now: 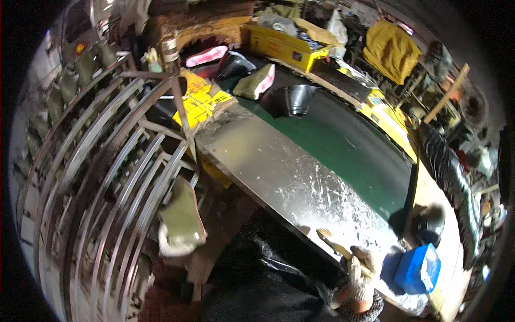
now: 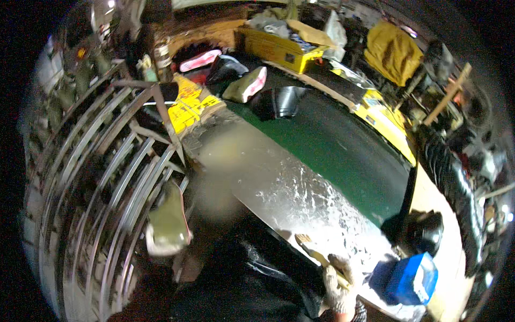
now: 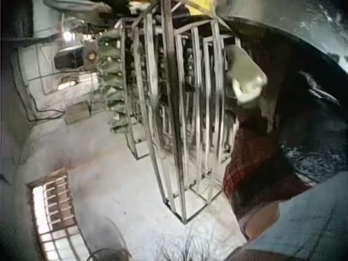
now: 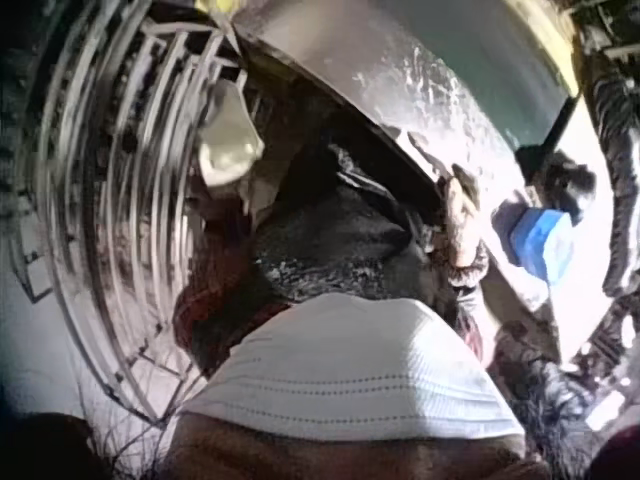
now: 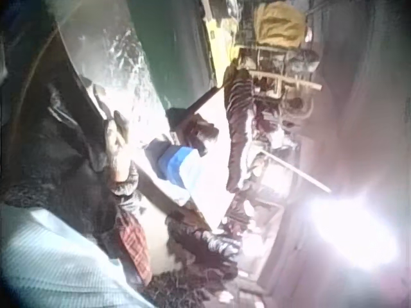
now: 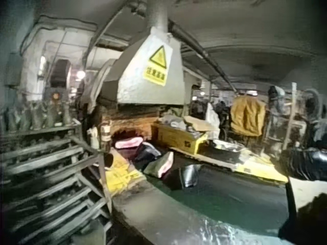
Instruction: Applying adhesive to shoe soles and components using a brush, then organizing shoe lasts on a rolling rack.
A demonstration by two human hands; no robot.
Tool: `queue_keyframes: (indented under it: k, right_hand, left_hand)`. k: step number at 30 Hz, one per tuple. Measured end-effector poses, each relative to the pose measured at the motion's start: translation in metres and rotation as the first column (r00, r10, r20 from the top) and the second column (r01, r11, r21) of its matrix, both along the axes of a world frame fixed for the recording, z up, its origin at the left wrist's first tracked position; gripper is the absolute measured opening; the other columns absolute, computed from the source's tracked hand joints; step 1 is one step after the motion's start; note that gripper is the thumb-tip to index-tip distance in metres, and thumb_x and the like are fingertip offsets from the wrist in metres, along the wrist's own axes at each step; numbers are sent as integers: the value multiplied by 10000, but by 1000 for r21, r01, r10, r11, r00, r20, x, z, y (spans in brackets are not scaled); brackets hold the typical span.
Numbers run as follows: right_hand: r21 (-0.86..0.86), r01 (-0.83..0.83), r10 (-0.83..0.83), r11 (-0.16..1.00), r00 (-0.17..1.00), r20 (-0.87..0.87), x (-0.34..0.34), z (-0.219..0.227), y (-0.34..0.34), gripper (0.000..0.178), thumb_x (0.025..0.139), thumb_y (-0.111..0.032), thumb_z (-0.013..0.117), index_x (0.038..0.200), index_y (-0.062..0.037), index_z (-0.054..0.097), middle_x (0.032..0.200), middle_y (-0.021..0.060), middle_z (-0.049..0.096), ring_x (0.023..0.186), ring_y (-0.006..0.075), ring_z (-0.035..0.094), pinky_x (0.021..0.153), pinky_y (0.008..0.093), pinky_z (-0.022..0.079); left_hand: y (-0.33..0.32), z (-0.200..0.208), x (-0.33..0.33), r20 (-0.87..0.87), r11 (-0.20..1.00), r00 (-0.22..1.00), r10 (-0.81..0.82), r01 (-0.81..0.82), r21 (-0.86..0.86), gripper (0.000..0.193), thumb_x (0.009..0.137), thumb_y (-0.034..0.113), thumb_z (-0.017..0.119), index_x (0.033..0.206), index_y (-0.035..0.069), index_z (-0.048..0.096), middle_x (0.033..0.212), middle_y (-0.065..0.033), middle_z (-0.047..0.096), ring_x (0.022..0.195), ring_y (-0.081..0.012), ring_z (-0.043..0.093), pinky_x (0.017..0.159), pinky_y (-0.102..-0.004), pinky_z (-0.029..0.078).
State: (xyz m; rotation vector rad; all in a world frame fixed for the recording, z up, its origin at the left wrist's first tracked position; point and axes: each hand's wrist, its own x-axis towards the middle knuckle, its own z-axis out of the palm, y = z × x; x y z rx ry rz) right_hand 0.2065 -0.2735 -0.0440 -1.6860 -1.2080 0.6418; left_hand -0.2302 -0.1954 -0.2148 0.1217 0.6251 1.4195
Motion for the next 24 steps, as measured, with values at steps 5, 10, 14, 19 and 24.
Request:
queue_keyframes:
  k: [5,10,14,19,24]
  right_hand:
    - [205,11,-18,979,999,33,23,36,3,226,901,-90,599,1073,58,597,937,98,633,795,124,590,714,261,494]
    - [747,392,-725,538,667,172,136,80,-47,265,970,-174,531,1062,61,611,923,51,609,683,88,534,613,229,448]
    - [332,674,-750,660,618,234,227,81,-112,295,940,-255,582,954,30,658,781,90,646,681,133,585,585,249,452]
    - [136,696,-643,705,546,537,281,54,-124,316,916,-325,591,840,-22,641,614,34,566,575,120,496,549,294,411]
    - [277,600,-660,751,661,356,286,65,-160,308,916,-300,610,952,-4,688,684,45,636,577,102,555,511,232,431]
  left_hand:
    - [-40,42,58,101,917,912,-397,389,86,662,855,491,527,1342,58,412,1296,-170,492,1190,-353,487,1025,-598,356]
    - [-8,110,98,-30,797,797,-603,604,27,871,769,540,603,1394,12,306,1349,-200,416,1207,-346,462,1060,-576,317]
    - [10,121,139,-133,684,739,-661,666,299,1088,670,668,637,1466,46,231,1439,-196,349,1247,-373,425,1042,-603,303]
    - [11,126,221,-189,530,634,-750,746,402,1030,689,664,609,1452,55,280,1405,-231,383,1223,-444,425,1041,-659,272]
    - [0,97,216,-410,653,652,-638,740,161,719,853,566,466,1369,69,411,1279,-194,510,1095,-398,530,914,-625,416]
